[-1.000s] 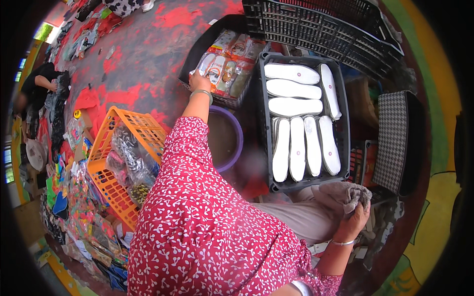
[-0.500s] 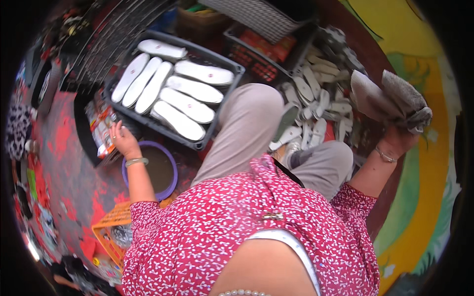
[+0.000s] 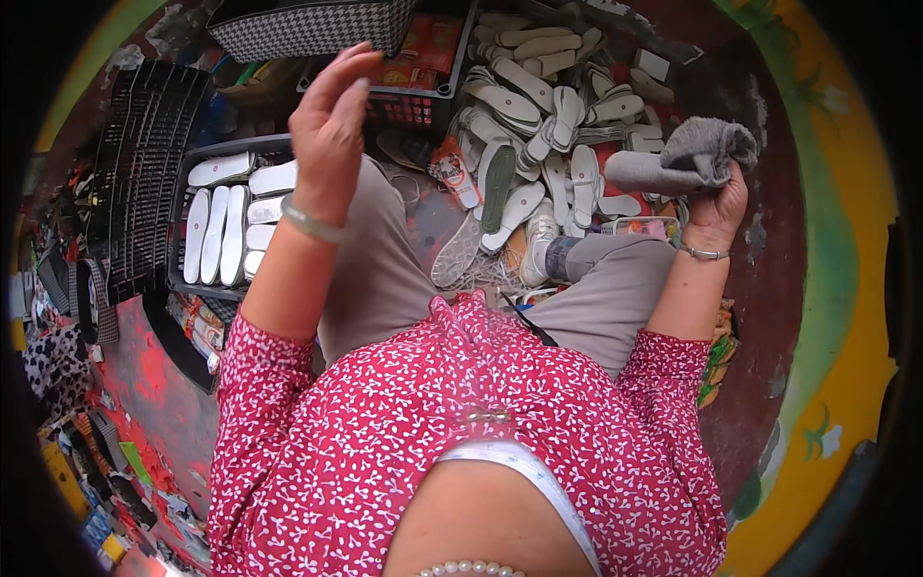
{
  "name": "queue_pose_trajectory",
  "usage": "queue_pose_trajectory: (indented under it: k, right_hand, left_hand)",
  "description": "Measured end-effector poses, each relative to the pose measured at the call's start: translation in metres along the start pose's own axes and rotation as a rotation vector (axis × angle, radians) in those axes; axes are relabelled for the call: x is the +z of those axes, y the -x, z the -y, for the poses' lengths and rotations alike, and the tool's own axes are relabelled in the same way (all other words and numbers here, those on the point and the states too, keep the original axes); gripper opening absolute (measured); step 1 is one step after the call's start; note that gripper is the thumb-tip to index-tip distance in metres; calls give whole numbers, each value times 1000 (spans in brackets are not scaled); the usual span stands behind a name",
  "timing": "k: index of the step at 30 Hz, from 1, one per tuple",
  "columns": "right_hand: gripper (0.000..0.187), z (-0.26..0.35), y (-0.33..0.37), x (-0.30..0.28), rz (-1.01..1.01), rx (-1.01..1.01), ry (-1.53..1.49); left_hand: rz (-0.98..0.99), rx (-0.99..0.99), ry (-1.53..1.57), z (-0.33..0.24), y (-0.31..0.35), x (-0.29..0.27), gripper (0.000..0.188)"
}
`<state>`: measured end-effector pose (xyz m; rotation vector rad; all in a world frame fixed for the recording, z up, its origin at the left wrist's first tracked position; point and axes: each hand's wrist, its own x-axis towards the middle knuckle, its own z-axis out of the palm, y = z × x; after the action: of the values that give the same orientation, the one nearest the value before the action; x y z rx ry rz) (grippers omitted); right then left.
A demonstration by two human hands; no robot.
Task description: The person sits on the floor and handles various footwear items, including slippers and packaged insoles. They pick up items, inspect them, and place them into nearby baskets or piles.
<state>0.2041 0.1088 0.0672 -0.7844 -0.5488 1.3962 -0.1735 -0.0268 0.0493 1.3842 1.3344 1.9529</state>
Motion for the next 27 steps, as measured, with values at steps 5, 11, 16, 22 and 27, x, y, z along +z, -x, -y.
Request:
queue_pose_trajectory:
  k: [5,11,16,22,27]
  right_hand:
    - [23,-22,9,-44,269,-34,-132]
    - [24,-33,23,-16,129,-23,-53]
    - [23,-32,48,21,27,31,14]
    - [26,-38,47,70,120,199,-90]
    - [33,-49,50,92,135,225,-42]
  left_hand:
    - [127,-609,456,78,-38,63,26]
    - [-124,-1119,139,270,-9,84,18]
    - [17,-1480,-379,371,140,70,26]
    - [161,-1652,-606,391,198,57,41]
    - [165,-1672,-625,412,185,55,48]
